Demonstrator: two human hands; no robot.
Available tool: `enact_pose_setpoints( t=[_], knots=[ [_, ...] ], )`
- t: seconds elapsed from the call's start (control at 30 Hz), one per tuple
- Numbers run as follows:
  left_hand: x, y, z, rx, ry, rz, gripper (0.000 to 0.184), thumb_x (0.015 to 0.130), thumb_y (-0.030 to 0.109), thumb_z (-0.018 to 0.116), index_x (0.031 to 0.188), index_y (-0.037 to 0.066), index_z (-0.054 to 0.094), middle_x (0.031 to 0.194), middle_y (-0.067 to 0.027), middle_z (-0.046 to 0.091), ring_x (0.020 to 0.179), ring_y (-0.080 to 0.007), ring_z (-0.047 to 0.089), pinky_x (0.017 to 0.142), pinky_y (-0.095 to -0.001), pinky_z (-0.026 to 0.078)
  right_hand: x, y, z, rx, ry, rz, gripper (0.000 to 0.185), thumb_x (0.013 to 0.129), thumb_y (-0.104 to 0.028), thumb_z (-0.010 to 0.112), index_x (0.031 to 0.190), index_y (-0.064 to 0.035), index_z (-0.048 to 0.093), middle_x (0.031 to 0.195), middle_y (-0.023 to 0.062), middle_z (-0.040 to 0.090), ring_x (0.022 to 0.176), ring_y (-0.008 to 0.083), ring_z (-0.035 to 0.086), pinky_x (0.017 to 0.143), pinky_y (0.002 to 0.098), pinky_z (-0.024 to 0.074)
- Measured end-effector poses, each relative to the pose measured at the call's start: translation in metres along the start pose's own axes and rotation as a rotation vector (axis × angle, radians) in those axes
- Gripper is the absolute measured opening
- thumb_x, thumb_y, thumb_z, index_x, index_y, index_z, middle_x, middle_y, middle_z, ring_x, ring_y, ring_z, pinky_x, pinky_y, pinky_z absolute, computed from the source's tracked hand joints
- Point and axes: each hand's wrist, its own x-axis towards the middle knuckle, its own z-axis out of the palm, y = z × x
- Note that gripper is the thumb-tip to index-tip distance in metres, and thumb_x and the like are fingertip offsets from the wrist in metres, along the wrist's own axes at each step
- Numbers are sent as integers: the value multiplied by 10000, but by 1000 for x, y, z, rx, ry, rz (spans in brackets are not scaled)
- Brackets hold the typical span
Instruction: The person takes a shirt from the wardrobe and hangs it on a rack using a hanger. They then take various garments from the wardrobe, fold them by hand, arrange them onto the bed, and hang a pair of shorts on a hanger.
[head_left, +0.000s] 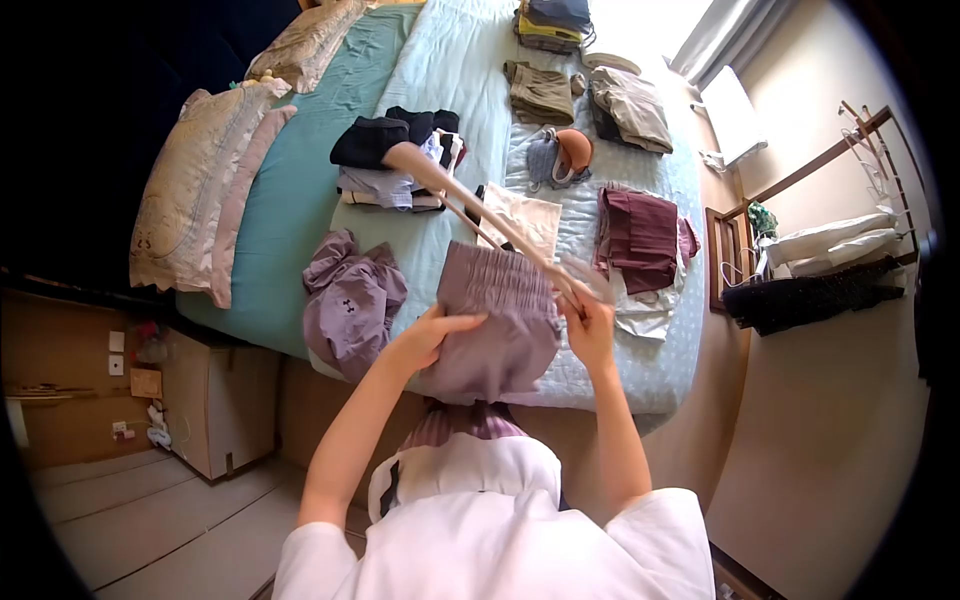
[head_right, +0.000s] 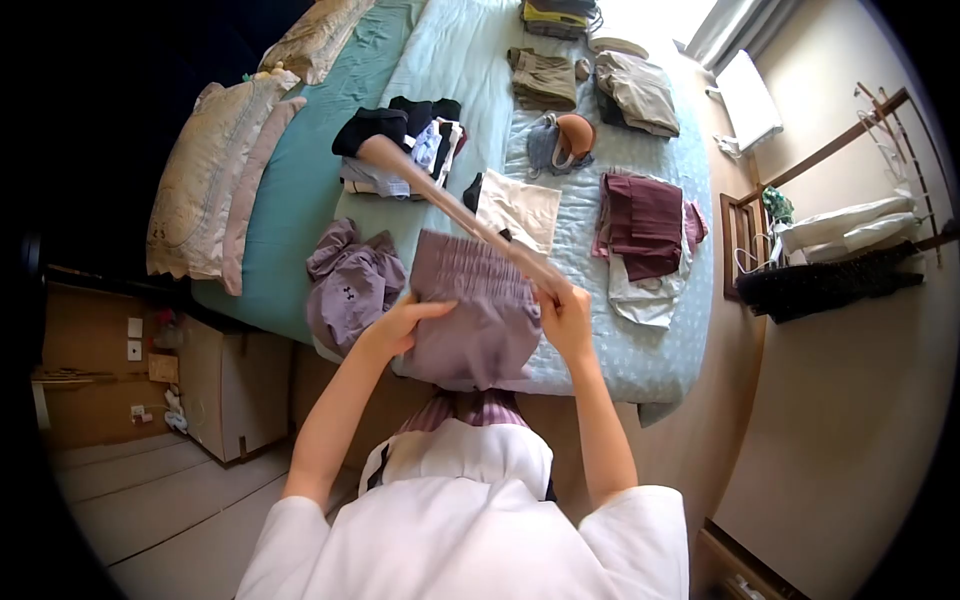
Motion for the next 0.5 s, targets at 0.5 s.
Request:
enact_pose_setpoints(
  t=[0.5],
  knots=[
    [51, 83, 55, 457, 351, 1112, 531, 780, 180, 679, 1178, -68, 430, 991, -175, 618, 916, -257, 598, 822, -341, 461, -37, -112, -51, -435, -345, -391, 319, 593, 88, 539, 873, -44, 614, 764, 118, 644, 598, 249, 616, 547, 322, 478]
  ],
)
